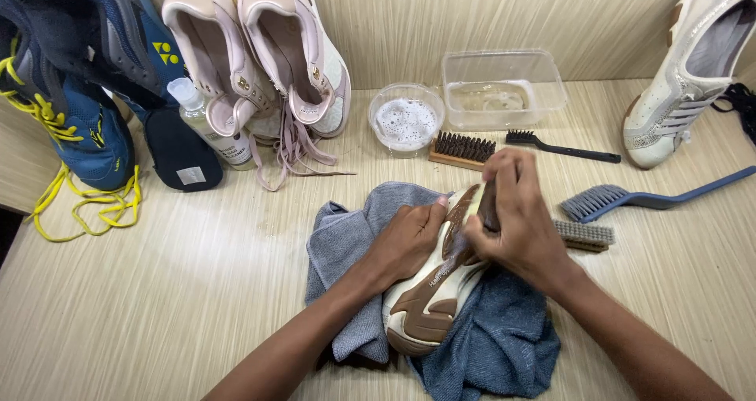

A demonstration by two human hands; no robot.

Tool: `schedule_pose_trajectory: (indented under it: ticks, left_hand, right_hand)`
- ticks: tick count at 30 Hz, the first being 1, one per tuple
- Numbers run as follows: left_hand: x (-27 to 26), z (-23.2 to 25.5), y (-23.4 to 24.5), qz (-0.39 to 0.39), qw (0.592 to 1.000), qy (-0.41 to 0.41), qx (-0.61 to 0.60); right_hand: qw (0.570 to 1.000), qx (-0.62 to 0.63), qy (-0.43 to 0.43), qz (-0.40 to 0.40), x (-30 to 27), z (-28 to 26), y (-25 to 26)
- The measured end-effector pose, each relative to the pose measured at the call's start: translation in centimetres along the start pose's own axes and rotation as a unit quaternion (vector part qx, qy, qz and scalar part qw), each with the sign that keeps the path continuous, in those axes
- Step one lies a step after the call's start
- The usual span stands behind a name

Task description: The person scrubs the sole of a sneaker with a brush and soapy water, then wipes the foam off with a cloth. The shoe is held over a towel on a wooden table while other shoes and cleaning supplies are visible nearby.

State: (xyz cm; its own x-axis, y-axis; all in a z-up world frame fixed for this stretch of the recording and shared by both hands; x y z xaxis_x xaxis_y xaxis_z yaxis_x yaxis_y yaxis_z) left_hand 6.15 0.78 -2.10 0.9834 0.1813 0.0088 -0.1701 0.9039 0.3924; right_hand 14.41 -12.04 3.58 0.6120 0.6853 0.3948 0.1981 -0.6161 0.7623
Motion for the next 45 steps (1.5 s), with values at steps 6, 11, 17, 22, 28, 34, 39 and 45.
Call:
schedule_pose_trajectory:
  ticks: [6,11,17,22,28,34,39,45]
  left_hand:
    - [-0.1,1.1,0.6,0.008,1.0,-0.001,0.003]
    - [-0.1,-1.9,-0.6,0.001,1.0,0.005,-0.004]
    - [0.1,0.2,0.4,0.015,1.0,-0.013,0.007]
    - [0.6,-0.5,-0.1,0.009,1.0,-0.015,-0.013]
    - [-0.2,-1.6,-0.8,0.005,1.0,0.006,-0.007]
    - [0.2,-1.6,-0.2,0.006,1.0,0.001,0.012]
    - [0.1,0.3,0.4,0.017,1.0,-0.001,0.011]
    - [0.4,-1.6,-0.3,0.012,1.0,-0.008,-0.006]
  right_hand:
    - [0.995,0.034,0.085,-0.029,-3.5,-2.6,-1.5]
    - [0.995,-0.073,0.036,0.05,-0.9,1.9,-1.3]
    - [0.994,-0.012,0.092,0.057,-0.8,1.7,-1.8]
    - [0.994,-0.012,0.065,0.088,-1.8,-0.6,-0.7]
    - [0.992,0.008,0.058,0.108,-0.3,3.8,-2.0]
    - [0.983,0.038,0.165,0.067,-1.3,-1.0,-2.8]
    - [0.992,0.005,0.12,0.041,-1.8,-3.1,-2.1]
    - [0.996,0.04,0.017,0.081,1.5,3.4,-1.9]
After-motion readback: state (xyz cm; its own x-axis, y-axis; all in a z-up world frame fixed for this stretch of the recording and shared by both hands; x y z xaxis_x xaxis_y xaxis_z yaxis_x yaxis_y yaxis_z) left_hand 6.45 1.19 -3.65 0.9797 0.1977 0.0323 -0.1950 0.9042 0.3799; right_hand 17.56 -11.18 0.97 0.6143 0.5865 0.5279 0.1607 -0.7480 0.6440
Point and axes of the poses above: each hand's wrist, its own x-axis towards the middle knuckle, its own y-axis out of the back of the hand, z = x × y, the point moved 6 cm from there along x, towards the middle knuckle, and after that the axes turned 3 degrees about z, right-handed, at the moved point
